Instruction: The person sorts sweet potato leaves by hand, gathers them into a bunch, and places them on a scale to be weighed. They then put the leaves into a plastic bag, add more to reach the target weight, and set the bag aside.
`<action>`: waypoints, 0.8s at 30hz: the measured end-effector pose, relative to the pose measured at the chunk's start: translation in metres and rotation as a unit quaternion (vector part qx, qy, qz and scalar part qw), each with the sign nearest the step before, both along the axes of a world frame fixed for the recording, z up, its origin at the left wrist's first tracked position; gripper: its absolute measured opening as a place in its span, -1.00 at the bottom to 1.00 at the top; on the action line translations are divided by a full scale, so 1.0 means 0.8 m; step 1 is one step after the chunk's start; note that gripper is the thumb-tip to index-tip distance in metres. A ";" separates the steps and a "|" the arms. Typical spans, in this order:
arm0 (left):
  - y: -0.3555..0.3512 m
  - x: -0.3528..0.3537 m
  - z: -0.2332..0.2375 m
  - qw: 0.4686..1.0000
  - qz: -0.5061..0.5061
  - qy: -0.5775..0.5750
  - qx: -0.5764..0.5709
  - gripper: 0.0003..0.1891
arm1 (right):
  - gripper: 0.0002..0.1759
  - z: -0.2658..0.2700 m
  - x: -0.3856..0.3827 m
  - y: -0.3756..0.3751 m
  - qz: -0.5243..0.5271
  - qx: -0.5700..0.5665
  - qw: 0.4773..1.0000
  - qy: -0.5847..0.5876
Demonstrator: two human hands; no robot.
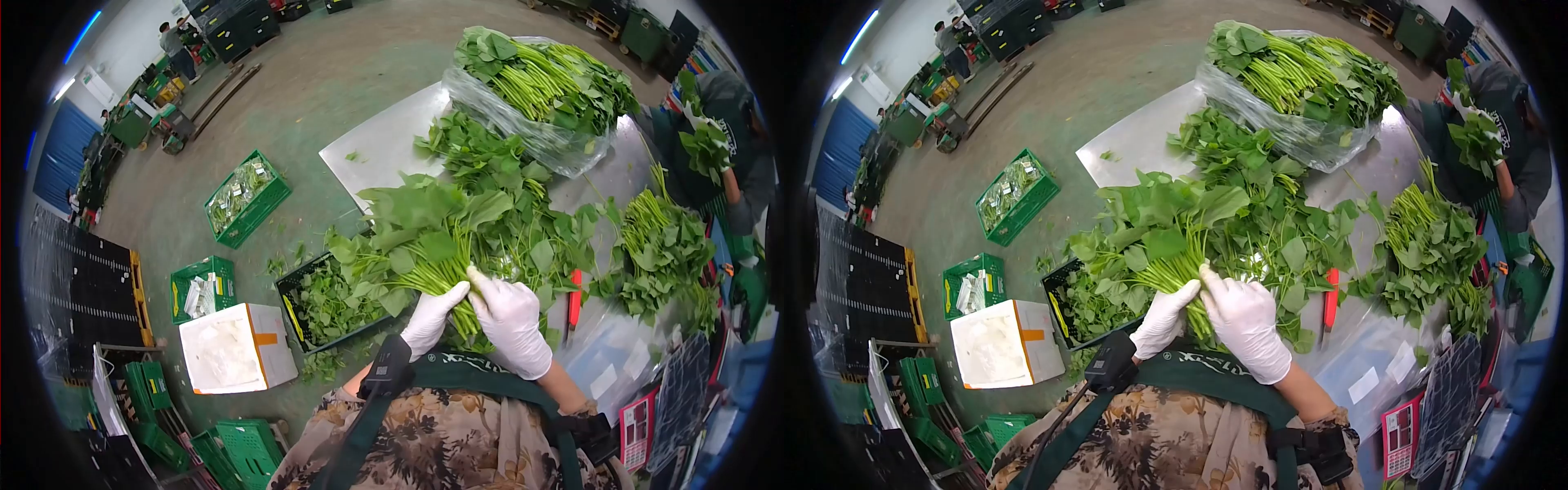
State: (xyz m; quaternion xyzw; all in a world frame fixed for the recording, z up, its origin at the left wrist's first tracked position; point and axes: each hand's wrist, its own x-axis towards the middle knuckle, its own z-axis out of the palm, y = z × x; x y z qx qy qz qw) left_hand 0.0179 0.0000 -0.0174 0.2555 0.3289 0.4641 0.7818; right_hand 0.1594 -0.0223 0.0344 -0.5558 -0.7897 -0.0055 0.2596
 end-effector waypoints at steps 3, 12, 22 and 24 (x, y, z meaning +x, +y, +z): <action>0.004 -0.007 -0.003 0.997 -0.071 -0.032 -0.029 -0.65 | -0.60 0.014 -0.005 -0.007 0.050 -0.039 0.997 -0.035; 0.033 -0.050 -0.022 0.949 0.135 -0.212 -0.189 -0.81 | -0.80 -0.044 0.049 0.047 -0.078 -0.218 0.915 0.331; 0.026 -0.060 -0.069 0.949 0.091 -0.210 -0.218 -0.70 | -0.66 -0.142 0.049 0.110 -0.177 -0.268 0.945 -0.054; 0.026 -0.060 -0.069 0.948 0.088 -0.215 -0.217 -0.65 | -0.65 -0.144 0.051 0.113 -0.177 -0.295 0.938 -0.047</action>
